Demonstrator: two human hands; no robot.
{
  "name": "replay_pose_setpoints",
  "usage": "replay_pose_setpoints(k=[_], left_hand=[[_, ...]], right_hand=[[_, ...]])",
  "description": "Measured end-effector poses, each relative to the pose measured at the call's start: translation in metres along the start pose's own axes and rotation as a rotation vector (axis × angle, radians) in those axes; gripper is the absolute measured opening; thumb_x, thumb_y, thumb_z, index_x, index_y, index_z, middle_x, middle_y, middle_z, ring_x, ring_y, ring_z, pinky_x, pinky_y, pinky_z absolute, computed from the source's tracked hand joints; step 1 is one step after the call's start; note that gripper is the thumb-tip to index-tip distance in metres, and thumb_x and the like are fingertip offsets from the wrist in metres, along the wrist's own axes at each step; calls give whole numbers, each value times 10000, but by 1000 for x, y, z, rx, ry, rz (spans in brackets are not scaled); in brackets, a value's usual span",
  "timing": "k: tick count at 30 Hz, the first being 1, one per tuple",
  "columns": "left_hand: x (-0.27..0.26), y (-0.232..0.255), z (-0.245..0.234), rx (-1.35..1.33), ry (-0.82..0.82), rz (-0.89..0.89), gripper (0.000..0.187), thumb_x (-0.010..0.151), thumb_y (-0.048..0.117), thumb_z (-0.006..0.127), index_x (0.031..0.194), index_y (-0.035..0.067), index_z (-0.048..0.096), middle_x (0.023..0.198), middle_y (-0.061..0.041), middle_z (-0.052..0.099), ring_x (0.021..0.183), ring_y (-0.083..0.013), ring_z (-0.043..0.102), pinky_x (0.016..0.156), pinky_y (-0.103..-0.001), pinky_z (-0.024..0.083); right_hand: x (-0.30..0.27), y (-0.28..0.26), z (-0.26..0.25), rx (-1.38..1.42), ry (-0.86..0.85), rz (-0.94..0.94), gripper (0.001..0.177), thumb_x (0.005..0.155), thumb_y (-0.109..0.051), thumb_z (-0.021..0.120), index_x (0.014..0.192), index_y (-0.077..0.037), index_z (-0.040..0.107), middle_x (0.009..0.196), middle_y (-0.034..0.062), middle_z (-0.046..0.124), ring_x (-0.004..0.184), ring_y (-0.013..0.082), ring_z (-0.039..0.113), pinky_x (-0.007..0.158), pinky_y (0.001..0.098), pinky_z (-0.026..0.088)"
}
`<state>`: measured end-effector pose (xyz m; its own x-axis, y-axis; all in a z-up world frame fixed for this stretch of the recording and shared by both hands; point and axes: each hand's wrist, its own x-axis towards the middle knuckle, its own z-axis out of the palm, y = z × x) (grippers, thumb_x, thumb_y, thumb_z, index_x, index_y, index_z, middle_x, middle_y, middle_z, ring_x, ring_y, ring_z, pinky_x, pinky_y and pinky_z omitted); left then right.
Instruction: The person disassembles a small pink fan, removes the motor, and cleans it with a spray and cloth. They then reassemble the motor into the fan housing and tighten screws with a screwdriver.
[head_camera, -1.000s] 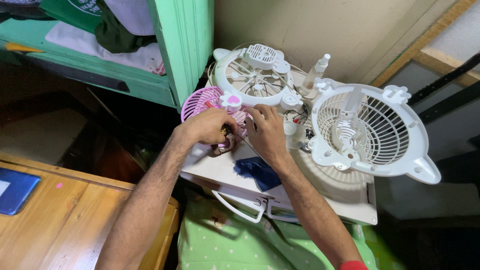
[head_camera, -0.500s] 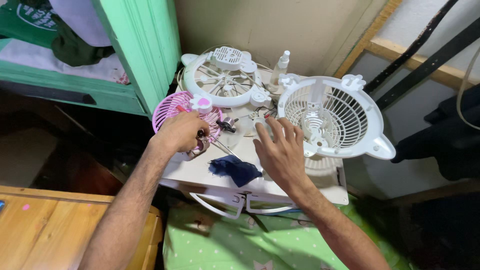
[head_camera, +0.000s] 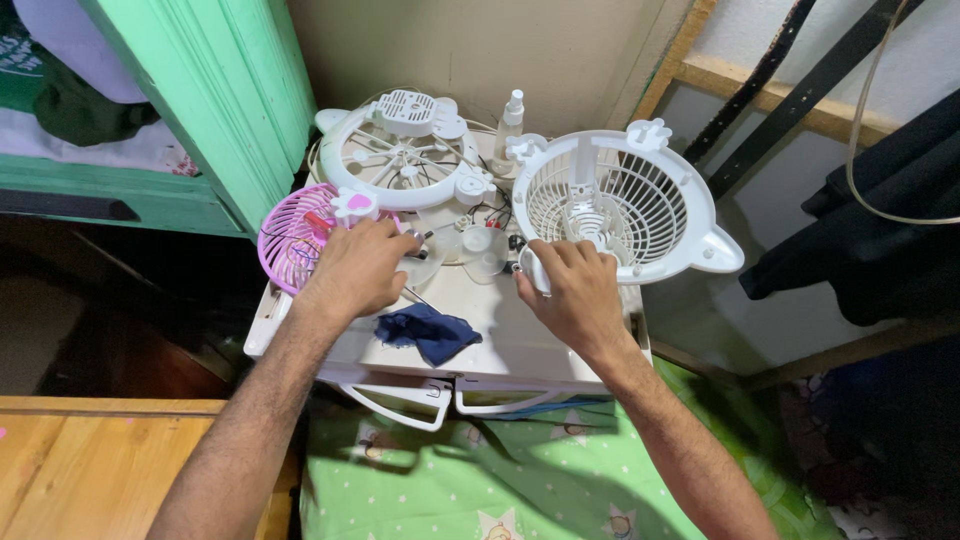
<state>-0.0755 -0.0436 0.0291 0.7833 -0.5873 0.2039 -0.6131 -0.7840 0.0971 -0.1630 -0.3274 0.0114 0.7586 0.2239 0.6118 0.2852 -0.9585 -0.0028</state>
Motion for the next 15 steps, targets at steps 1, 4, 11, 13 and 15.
replay_pose_setpoints(k=[1, 4, 11, 13, 15], left_hand=[[3, 7, 3, -29, 13, 30, 372, 794, 186, 751, 1164, 155, 716, 1113, -95, 668, 1106, -311, 622, 916, -525, 494], [12, 27, 10, -109, 70, 117, 305, 800, 219, 767, 1091, 139, 726, 1068, -92, 676, 1061, -320, 629, 906, -496, 503], [36, 61, 34, -186, 135, 223, 269, 800, 227, 768, 1055, 150, 734, 1035, -70, 680, 1036, -304, 633, 866, -491, 506], [42, 68, 39, -195, 154, 237, 257, 805, 230, 768, 1048, 152, 735, 1031, -67, 679, 1037, -298, 633, 858, -492, 502], [48, 74, 44, -197, 158, 237, 246, 810, 228, 766, 1043, 155, 736, 1031, -62, 679, 1037, -290, 633, 854, -490, 499]], right_hand=[[0, 4, 2, 11, 20, -12, 439, 820, -317, 829, 1177, -103, 688, 1021, 50, 702, 962, 252, 623, 767, 457, 432], [-2, 15, 4, 36, 64, -40, 387, 815, -294, 840, 1120, -99, 703, 1028, 50, 702, 973, 247, 621, 793, 459, 426], [-3, 40, 8, 49, 69, -70, 327, 823, -292, 845, 1062, -105, 723, 1018, 47, 698, 999, 228, 632, 888, 482, 416], [-3, 46, 8, 55, 76, -79, 312, 831, -289, 842, 1055, -108, 721, 1023, 44, 698, 1010, 223, 634, 921, 484, 416], [-2, 51, 8, 77, 91, -85, 290, 841, -279, 836, 1048, -114, 717, 1032, 37, 700, 1020, 223, 635, 955, 483, 416]])
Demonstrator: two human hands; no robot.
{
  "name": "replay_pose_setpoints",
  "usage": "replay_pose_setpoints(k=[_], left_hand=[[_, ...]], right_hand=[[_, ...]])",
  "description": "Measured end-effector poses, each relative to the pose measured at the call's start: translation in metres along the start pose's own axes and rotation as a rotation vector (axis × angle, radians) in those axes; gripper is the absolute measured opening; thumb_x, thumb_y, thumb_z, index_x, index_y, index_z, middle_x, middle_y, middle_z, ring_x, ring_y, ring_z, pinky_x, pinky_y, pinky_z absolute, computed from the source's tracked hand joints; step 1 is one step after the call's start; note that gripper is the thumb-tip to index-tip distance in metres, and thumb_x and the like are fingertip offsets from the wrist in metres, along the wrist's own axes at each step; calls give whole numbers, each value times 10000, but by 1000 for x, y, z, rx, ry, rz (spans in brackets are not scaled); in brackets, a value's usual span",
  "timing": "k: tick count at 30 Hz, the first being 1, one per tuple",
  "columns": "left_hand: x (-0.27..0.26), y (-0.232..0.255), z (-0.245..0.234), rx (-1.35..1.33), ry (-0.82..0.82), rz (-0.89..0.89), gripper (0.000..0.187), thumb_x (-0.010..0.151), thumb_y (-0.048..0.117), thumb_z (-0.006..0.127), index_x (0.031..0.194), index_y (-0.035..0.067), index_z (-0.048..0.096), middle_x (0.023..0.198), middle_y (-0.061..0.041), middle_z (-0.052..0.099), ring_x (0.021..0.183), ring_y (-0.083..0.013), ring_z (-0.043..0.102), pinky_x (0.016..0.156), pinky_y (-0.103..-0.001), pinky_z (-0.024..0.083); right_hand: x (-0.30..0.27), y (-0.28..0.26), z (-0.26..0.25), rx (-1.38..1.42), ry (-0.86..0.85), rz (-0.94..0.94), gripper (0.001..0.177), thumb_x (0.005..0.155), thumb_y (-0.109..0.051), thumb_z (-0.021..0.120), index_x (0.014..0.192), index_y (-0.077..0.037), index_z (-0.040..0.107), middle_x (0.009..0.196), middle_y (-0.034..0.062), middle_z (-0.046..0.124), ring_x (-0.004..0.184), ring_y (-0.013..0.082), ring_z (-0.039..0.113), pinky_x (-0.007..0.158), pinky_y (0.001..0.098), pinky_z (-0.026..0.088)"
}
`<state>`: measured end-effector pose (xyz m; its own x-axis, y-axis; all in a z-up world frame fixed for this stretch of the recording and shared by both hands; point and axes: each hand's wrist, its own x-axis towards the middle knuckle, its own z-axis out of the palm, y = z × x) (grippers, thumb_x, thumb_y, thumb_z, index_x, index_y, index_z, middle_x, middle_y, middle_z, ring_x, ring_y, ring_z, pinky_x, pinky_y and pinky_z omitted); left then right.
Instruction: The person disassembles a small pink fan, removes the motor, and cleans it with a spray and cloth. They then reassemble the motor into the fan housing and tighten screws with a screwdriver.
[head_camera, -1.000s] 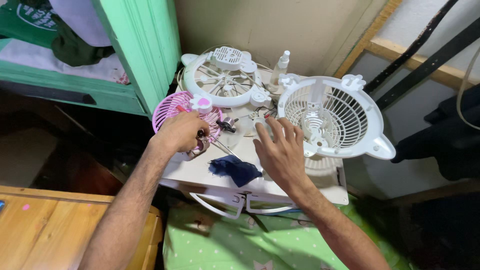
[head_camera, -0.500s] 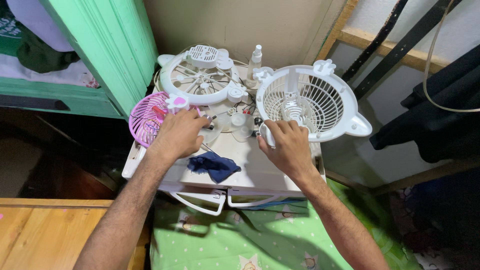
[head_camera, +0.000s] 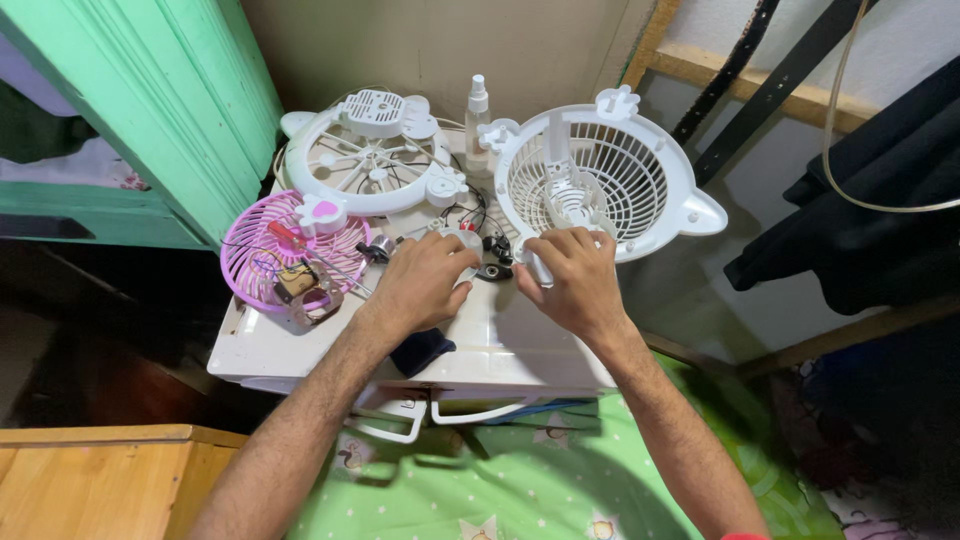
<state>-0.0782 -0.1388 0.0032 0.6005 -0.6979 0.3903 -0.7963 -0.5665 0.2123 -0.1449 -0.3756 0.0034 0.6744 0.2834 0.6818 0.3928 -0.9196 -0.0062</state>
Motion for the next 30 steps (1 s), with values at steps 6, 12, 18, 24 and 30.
replay_pose_setpoints(k=[6, 12, 18, 24, 30], left_hand=[[13, 6, 14, -17, -17, 18, 307, 800, 223, 763, 1086, 117, 727, 1060, -72, 675, 1032, -287, 631, 861, -475, 508], [19, 9, 21, -36, -48, 11, 291, 807, 226, 764, 1074, 115, 731, 1047, -71, 678, 1038, -288, 629, 870, -477, 504], [19, 6, 31, -25, -22, 14, 274, 804, 221, 763, 1058, 121, 735, 1058, -81, 677, 1046, -298, 626, 872, -472, 505], [25, 7, 45, 50, -18, 10, 311, 768, 224, 785, 1040, 83, 729, 1112, -105, 658, 1120, -313, 579, 887, -483, 484], [37, 10, 59, 198, -107, -7, 281, 787, 220, 769, 977, 19, 722, 1182, -149, 610, 1197, -326, 522, 952, -471, 445]], right_hand=[[0, 12, 0, 10, 5, -3, 284, 847, -284, 836, 1046, -116, 722, 1023, 27, 698, 1004, 214, 631, 987, 518, 393], [-1, 23, 2, 32, 4, 13, 253, 859, -301, 821, 1048, -158, 733, 1046, 12, 684, 1027, 204, 633, 1020, 562, 370], [-2, 36, 5, 12, 10, 38, 238, 875, -320, 816, 1064, -194, 744, 1053, -1, 675, 1063, 190, 625, 1077, 638, 311], [-5, 45, 6, 6, -9, 38, 242, 898, -328, 803, 1091, -194, 744, 1083, -7, 675, 1084, 188, 618, 1097, 655, 282], [-11, 46, 2, -18, -29, 19, 320, 923, -381, 805, 1147, -166, 727, 1128, 14, 665, 1127, 201, 601, 1105, 667, 255]])
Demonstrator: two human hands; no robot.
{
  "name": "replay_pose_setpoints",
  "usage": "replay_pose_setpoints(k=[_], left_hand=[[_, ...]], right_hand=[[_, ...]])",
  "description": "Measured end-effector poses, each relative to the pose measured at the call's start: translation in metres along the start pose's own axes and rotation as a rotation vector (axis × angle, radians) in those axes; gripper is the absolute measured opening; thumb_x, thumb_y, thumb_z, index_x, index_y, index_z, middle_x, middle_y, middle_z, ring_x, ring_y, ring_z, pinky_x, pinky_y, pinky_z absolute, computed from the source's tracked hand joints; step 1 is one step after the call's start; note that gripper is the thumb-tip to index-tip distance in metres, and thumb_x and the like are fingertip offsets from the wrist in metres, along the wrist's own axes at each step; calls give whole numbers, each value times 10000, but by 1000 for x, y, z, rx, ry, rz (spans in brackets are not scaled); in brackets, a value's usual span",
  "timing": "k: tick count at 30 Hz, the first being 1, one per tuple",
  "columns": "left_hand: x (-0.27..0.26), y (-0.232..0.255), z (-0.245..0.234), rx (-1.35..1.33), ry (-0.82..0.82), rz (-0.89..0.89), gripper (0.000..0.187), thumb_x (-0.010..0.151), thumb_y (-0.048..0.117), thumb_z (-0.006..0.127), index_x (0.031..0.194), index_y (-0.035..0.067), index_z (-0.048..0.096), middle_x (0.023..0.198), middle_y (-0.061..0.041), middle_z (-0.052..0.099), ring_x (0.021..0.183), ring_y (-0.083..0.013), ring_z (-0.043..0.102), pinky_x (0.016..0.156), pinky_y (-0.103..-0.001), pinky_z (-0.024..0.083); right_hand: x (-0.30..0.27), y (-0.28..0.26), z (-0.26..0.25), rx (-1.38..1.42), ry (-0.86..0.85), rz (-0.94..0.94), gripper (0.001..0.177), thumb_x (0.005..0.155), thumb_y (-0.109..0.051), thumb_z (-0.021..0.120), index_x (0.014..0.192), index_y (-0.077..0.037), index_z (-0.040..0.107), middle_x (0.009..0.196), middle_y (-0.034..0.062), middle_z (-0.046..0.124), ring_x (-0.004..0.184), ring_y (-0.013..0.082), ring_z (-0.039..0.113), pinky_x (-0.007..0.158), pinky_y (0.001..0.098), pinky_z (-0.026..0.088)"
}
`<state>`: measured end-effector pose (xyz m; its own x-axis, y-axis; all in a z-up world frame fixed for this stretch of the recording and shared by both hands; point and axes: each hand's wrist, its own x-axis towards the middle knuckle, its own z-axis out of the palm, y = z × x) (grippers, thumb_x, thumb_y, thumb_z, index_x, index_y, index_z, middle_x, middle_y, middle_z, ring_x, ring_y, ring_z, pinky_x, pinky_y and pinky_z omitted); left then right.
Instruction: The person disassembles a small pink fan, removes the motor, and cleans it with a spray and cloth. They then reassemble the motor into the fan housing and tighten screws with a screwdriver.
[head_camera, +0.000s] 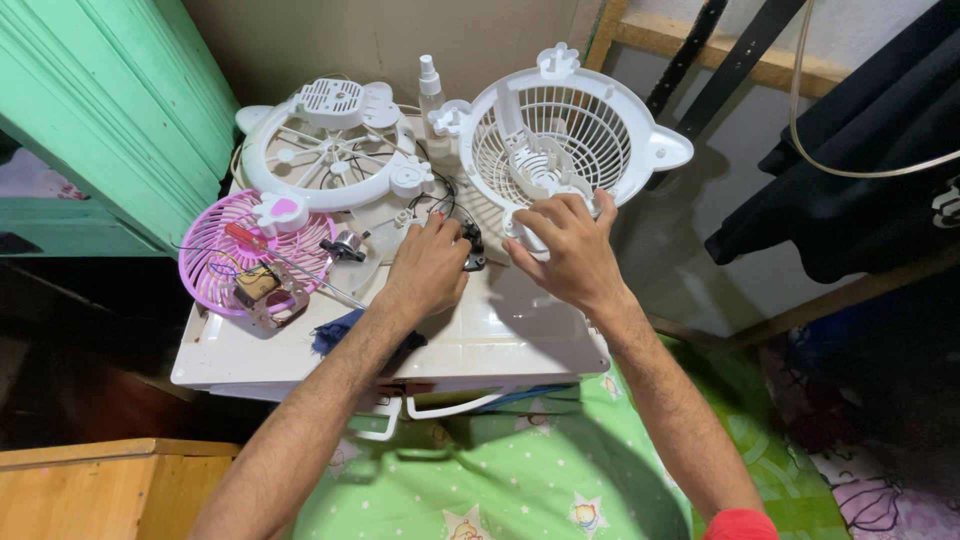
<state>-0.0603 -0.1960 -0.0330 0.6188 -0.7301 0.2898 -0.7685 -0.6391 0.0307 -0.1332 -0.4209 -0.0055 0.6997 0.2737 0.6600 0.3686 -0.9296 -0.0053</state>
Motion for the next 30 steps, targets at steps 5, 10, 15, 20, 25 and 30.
replay_pose_setpoints(k=[5, 10, 15, 20, 25, 30], left_hand=[[6, 0, 4, 55, -17, 10, 193, 814, 202, 750, 906, 34, 729, 1154, -128, 604, 1206, -316, 505, 961, -464, 433], [2, -3, -1, -49, 30, 76, 261, 806, 255, 766, 950, 43, 719, 1088, -122, 610, 1137, -301, 514, 927, -475, 424], [-9, -6, -9, -150, 90, 123, 328, 812, 296, 770, 1028, 58, 706, 1050, -95, 648, 1077, -285, 538, 891, -457, 423], [-17, -8, -18, -247, 184, 137, 326, 835, 299, 768, 1064, 72, 721, 1031, -77, 708, 1038, -267, 583, 872, -435, 441], [-24, -17, -37, -417, 308, 41, 296, 845, 281, 763, 1065, 84, 748, 989, -71, 750, 982, -272, 629, 887, -436, 483], [-20, -40, -50, -566, 436, -68, 288, 858, 244, 773, 1074, 56, 745, 1010, -98, 755, 969, -266, 669, 841, -405, 547]], right_hand=[[-2, -4, -5, -22, -5, 6, 376, 908, -381, 813, 1199, -168, 702, 1232, 29, 643, 1252, 229, 561, 1122, 692, 212], [0, -9, -8, -36, 1, -3, 408, 902, -376, 811, 1233, -171, 690, 1321, 40, 618, 1320, 258, 530, 1124, 692, 197], [2, -14, -8, -28, -22, 5, 394, 908, -345, 822, 1242, -181, 693, 1310, 22, 621, 1295, 236, 544, 1118, 685, 219], [4, -21, -10, -56, 18, -2, 395, 887, -313, 841, 1227, -175, 694, 1296, 28, 623, 1282, 233, 549, 1098, 670, 234], [16, -32, -9, -39, 46, -28, 400, 887, -284, 842, 1234, -148, 694, 1279, 30, 633, 1268, 227, 559, 1111, 637, 241], [53, -46, 13, 11, 97, 2, 397, 879, -229, 840, 1233, -139, 687, 1214, 31, 671, 1200, 229, 593, 1099, 597, 276]])
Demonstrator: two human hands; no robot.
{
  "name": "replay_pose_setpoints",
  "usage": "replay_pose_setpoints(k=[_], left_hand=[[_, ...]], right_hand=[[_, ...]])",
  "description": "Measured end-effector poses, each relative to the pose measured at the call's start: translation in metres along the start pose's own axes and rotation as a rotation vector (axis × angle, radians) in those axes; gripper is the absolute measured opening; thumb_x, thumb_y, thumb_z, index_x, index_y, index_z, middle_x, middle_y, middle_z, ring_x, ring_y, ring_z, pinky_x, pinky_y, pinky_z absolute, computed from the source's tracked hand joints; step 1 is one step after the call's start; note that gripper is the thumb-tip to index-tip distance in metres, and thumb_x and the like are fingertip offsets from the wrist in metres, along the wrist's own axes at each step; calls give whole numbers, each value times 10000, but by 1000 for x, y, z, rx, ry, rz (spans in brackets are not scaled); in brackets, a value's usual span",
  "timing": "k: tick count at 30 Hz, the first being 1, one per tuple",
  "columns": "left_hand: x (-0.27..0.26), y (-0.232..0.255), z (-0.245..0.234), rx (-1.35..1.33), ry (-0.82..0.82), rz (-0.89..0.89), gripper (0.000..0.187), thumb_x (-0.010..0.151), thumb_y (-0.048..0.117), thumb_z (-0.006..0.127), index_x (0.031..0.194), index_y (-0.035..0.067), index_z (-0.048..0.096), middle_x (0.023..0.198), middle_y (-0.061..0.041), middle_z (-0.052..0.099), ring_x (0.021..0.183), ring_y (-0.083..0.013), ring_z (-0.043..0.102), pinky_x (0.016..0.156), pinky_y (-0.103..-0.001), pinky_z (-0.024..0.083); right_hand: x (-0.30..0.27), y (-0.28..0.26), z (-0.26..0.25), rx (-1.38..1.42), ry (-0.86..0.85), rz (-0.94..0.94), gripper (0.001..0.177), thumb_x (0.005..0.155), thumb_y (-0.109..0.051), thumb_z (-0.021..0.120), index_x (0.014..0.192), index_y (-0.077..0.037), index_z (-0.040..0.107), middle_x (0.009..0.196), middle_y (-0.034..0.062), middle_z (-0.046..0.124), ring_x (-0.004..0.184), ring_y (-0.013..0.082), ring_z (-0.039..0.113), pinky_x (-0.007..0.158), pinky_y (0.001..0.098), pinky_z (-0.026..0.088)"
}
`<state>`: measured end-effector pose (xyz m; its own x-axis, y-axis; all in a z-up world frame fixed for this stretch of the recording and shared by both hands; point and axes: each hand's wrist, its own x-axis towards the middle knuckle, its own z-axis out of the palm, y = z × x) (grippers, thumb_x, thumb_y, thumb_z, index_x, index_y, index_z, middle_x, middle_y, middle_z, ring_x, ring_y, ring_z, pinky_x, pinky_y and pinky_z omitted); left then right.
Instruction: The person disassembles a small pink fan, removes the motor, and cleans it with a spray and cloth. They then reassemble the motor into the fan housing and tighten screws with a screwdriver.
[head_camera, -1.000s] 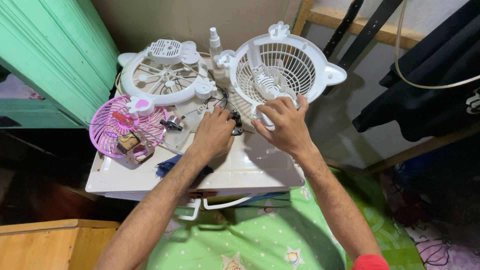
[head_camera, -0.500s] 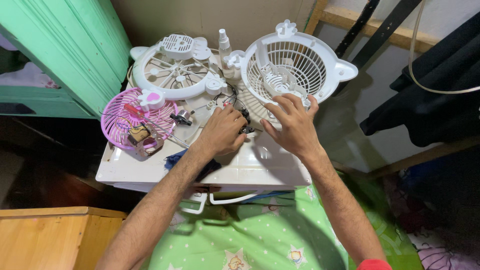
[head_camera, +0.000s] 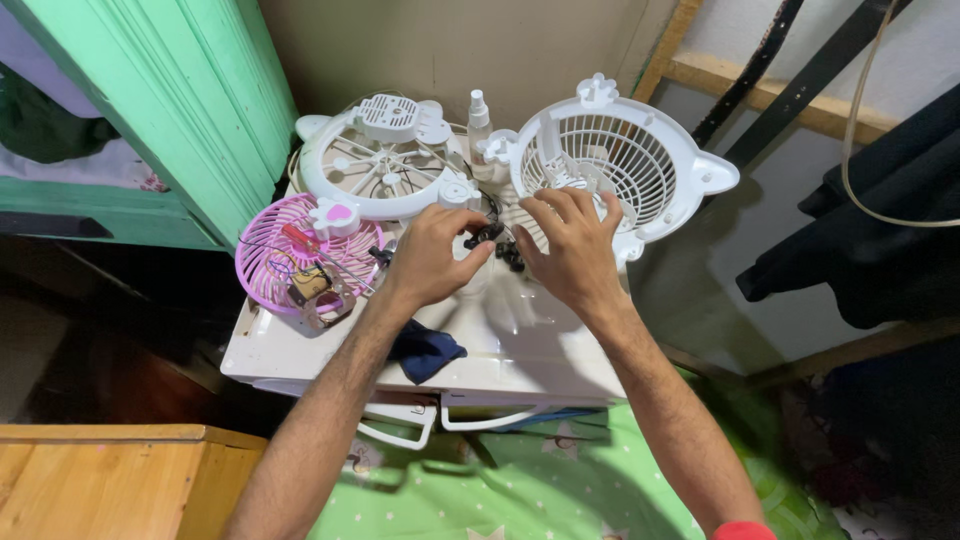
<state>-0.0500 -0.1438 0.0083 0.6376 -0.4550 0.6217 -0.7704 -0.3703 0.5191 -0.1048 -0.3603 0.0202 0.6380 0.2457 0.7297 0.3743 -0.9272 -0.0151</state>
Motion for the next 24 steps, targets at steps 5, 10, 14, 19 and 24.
replay_pose_setpoints(k=[5, 10, 14, 19, 24], left_hand=[[23, -26, -12, -78, 128, -88, 274, 866, 215, 774, 1072, 37, 746, 961, -91, 777, 889, -239, 717, 813, -382, 570], [51, -54, -14, -139, 234, -230, 296, 856, 241, 790, 1057, 27, 754, 927, -97, 789, 825, -196, 763, 766, -343, 592], [65, -71, -10, -234, 301, -305, 319, 854, 244, 795, 1072, 13, 758, 927, -101, 800, 824, -167, 776, 753, -312, 595], [72, -93, 1, -350, 309, -354, 325, 864, 238, 784, 1088, 5, 756, 939, -89, 805, 838, -139, 776, 762, -282, 595], [70, -115, 19, -580, 305, -405, 300, 920, 217, 749, 1130, 3, 756, 973, -59, 794, 870, -101, 730, 786, -258, 578]], right_hand=[[48, -1, 37, 11, 54, 102, 419, 865, -198, 820, 1246, -110, 669, 1210, 62, 687, 1174, 264, 605, 1011, 536, 341], [92, 6, 83, 37, 63, 266, 525, 852, -220, 810, 1322, -73, 628, 1215, 125, 677, 1153, 327, 593, 960, 515, 407], [113, 14, 113, 51, 66, 362, 585, 847, -245, 801, 1362, -55, 600, 1245, 153, 672, 1151, 358, 582, 934, 530, 422], [128, 24, 137, 33, 32, 410, 586, 857, -272, 786, 1358, -40, 591, 1249, 163, 671, 1174, 371, 570, 946, 538, 402], [135, 27, 150, 55, -52, 464, 505, 878, -277, 765, 1309, -55, 624, 1203, 142, 709, 1168, 350, 560, 929, 568, 338]])
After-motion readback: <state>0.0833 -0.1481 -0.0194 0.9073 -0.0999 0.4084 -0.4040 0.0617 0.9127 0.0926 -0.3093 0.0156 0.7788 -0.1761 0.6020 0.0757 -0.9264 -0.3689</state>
